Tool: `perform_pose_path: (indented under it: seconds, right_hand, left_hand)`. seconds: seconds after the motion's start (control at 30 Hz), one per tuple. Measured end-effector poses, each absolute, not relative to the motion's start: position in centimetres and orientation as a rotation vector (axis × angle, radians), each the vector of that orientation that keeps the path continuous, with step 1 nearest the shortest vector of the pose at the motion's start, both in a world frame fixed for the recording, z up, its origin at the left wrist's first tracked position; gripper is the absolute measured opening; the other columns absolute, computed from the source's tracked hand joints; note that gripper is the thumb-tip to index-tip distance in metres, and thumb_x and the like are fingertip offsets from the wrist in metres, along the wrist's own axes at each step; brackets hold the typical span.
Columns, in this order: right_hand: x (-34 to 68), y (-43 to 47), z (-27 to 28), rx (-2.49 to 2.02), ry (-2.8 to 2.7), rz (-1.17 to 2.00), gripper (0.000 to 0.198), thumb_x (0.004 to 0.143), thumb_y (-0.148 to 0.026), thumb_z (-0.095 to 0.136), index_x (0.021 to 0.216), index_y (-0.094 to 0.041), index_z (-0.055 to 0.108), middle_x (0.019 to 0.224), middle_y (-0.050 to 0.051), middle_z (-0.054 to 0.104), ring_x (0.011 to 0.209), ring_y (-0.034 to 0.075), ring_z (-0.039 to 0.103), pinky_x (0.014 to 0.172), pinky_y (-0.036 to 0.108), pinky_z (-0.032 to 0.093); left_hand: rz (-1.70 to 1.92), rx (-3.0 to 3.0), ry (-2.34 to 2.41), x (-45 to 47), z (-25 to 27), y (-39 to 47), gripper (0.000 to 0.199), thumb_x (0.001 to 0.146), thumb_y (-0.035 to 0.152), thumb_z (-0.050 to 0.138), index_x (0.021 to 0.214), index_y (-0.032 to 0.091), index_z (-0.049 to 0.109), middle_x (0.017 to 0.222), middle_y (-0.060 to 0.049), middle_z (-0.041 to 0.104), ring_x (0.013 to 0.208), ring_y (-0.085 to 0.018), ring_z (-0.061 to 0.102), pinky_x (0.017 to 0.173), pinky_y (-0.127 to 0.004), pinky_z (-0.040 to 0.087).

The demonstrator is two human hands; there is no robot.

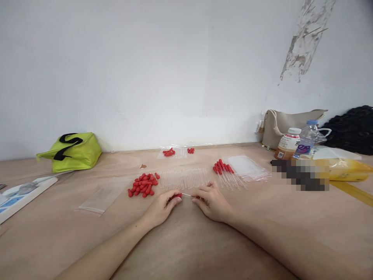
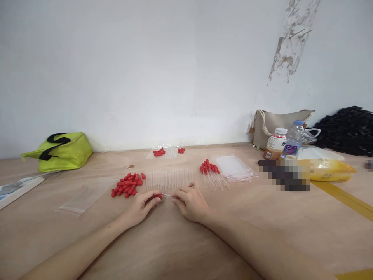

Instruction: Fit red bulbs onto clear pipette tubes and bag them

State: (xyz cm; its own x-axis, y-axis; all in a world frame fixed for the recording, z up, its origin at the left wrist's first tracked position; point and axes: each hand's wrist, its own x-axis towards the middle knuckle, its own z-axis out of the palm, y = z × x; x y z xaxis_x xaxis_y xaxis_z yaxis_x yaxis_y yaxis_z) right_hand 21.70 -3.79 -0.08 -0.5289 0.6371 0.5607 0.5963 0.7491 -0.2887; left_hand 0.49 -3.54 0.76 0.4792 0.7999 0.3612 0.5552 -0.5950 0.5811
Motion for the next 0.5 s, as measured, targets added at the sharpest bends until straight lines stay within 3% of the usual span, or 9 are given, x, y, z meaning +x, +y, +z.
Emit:
perform_pose_path:
  seconds: [0.17,0.5]
  right_hand:
    - [21.7,-3.1,-0.4,-0.870,-2.341,0.048,0.017,0.085,-0.020,0.043,0.088,-0.021,0.060,0.081,0.002,0.063,0.075,0.011,0.055,0.076,0.030,0.025]
    - [21.6,-2.1,-1.3,-0.818,-2.377,-0.015,0.019,0.083,-0.015,0.043,0.084,-0.019,0.062,0.076,0.002,0.057,0.072,0.011,0.050,0.071,0.028,0.026]
  left_hand:
    - [0.847,2.397,1.135,0.3,0.8,-3.4,0.024,0.088,0.029,0.039,0.079,0.017,0.059,0.064,0.001,0.057,0.061,-0.012,0.052,0.057,-0.021,0.039]
    - [0.774,2.521,1.084,0.3,0.9,-3.7,0.021,0.088,0.026,0.041,0.079,0.018,0.058,0.073,0.000,0.059,0.070,-0.013,0.054,0.064,-0.022,0.040]
